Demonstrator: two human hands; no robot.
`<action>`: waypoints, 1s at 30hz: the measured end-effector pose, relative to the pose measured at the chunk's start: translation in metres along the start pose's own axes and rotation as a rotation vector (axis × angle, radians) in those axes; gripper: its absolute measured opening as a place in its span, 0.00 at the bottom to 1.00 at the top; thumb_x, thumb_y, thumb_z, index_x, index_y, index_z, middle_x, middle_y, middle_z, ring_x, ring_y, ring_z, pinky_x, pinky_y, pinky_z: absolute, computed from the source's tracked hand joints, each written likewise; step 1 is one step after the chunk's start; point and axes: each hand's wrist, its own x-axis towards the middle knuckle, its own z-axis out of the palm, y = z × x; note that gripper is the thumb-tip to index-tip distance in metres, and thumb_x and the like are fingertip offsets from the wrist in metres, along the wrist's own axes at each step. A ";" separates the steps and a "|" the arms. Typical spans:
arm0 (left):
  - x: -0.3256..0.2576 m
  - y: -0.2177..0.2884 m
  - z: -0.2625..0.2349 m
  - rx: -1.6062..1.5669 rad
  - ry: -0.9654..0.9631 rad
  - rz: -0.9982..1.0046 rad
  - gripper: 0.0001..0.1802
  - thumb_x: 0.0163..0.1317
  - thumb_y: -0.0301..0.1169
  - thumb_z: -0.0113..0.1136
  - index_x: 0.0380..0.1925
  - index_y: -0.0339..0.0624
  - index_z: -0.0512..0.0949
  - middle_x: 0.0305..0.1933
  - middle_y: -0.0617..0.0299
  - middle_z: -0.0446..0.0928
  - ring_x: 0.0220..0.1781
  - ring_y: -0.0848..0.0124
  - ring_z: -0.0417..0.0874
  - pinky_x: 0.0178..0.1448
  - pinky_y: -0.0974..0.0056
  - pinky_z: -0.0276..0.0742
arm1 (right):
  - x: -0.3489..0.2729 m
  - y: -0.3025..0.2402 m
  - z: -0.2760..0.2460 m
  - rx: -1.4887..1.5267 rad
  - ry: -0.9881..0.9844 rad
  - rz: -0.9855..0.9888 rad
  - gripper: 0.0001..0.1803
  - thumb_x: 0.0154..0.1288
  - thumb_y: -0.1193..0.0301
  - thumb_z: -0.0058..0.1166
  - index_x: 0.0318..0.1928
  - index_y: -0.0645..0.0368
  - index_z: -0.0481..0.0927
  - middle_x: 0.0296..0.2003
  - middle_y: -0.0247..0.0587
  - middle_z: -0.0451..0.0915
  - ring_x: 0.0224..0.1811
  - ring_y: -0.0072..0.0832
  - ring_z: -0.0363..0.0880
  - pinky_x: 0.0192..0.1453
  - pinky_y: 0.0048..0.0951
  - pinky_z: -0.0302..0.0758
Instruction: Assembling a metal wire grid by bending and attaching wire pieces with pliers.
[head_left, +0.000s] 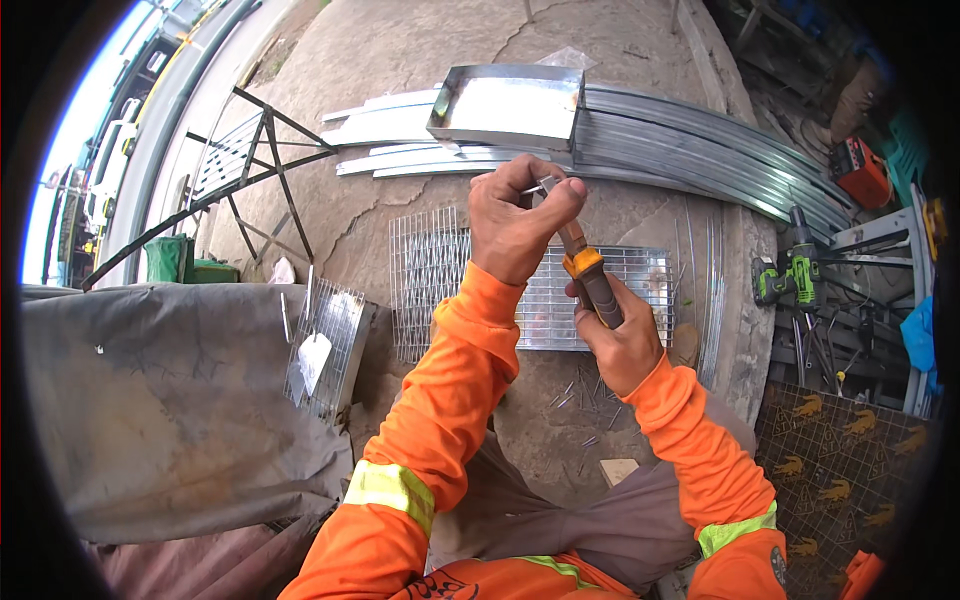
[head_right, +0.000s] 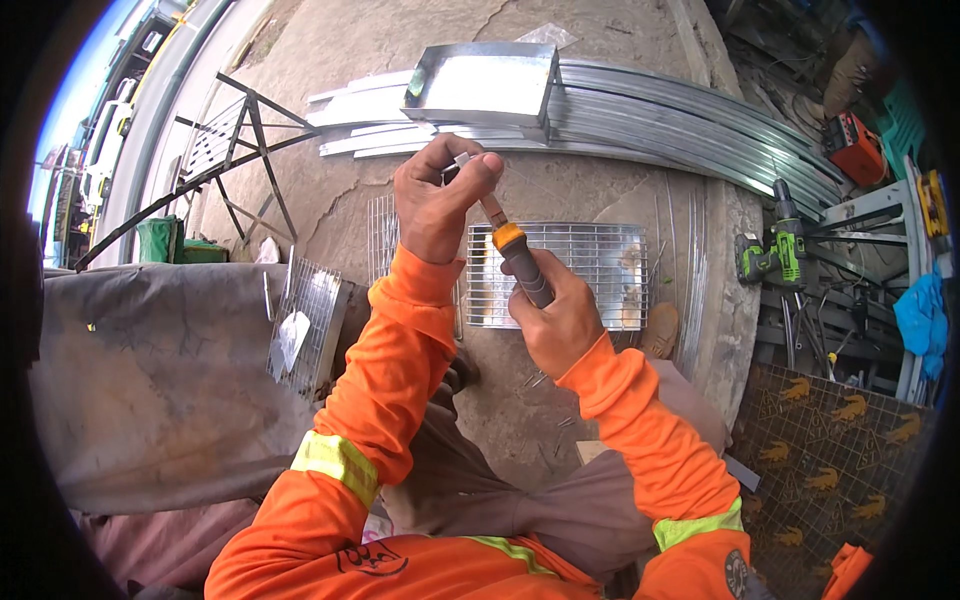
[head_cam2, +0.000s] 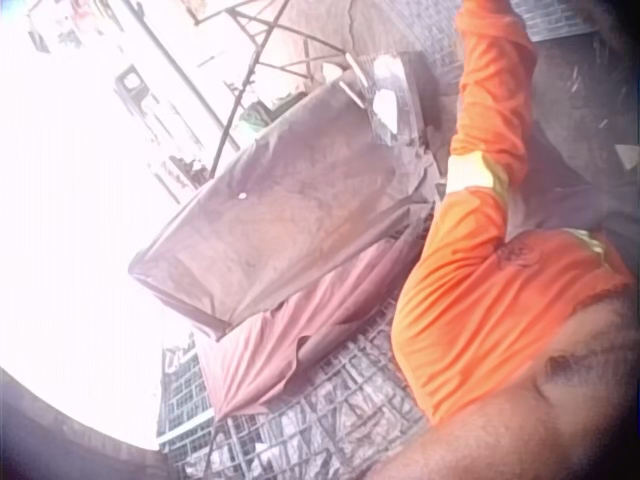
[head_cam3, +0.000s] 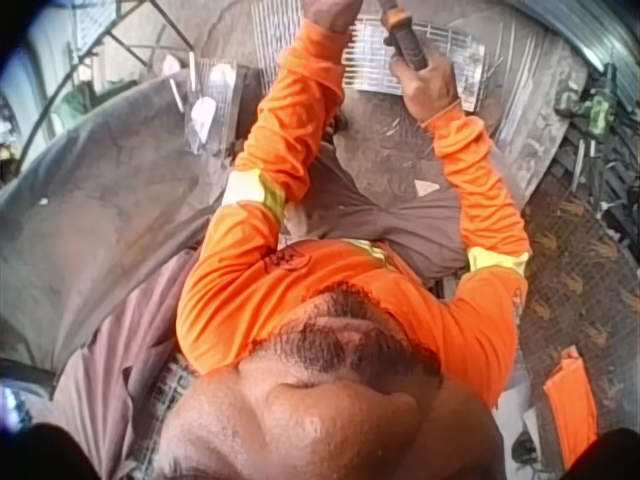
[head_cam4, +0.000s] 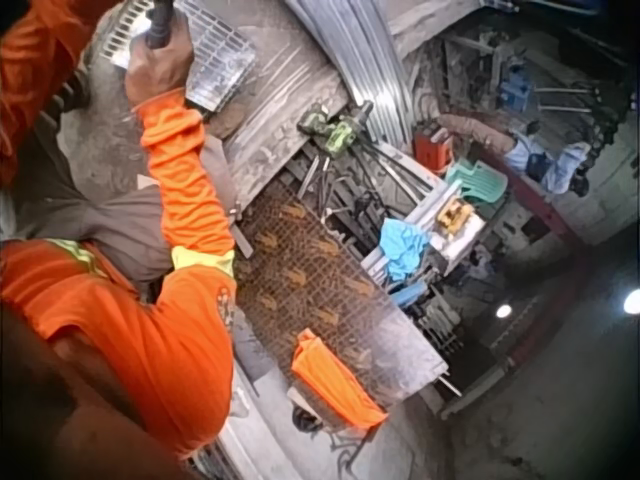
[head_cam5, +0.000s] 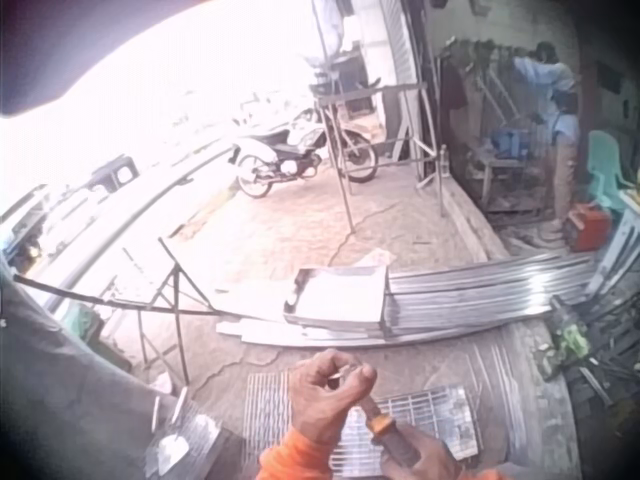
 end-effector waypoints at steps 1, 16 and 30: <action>0.002 0.000 0.003 -0.036 0.005 -0.018 0.14 0.56 0.38 0.76 0.28 0.38 0.85 0.21 0.65 0.82 0.21 0.83 0.75 0.24 0.74 0.64 | 0.000 0.000 -0.001 0.042 -0.006 0.066 0.14 0.63 0.74 0.51 0.49 0.66 0.79 0.31 0.42 0.78 0.31 0.27 0.78 0.40 0.30 0.74; 0.007 -0.003 -0.012 0.489 -0.212 0.129 0.19 0.72 0.38 0.63 0.56 0.38 0.81 0.46 0.58 0.85 0.47 0.74 0.83 0.53 0.66 0.78 | 0.007 0.000 -0.018 0.507 -0.092 0.356 0.18 0.69 0.70 0.50 0.55 0.67 0.74 0.30 0.36 0.76 0.27 0.22 0.77 0.29 0.27 0.74; 0.005 -0.008 0.004 0.258 -0.257 -0.196 0.26 0.48 0.58 0.76 0.36 0.50 0.88 0.44 0.67 0.84 0.55 0.63 0.76 0.62 0.59 0.67 | -0.002 0.011 0.001 0.156 0.063 0.197 0.17 0.65 0.68 0.54 0.48 0.67 0.80 0.30 0.41 0.79 0.32 0.29 0.76 0.42 0.33 0.74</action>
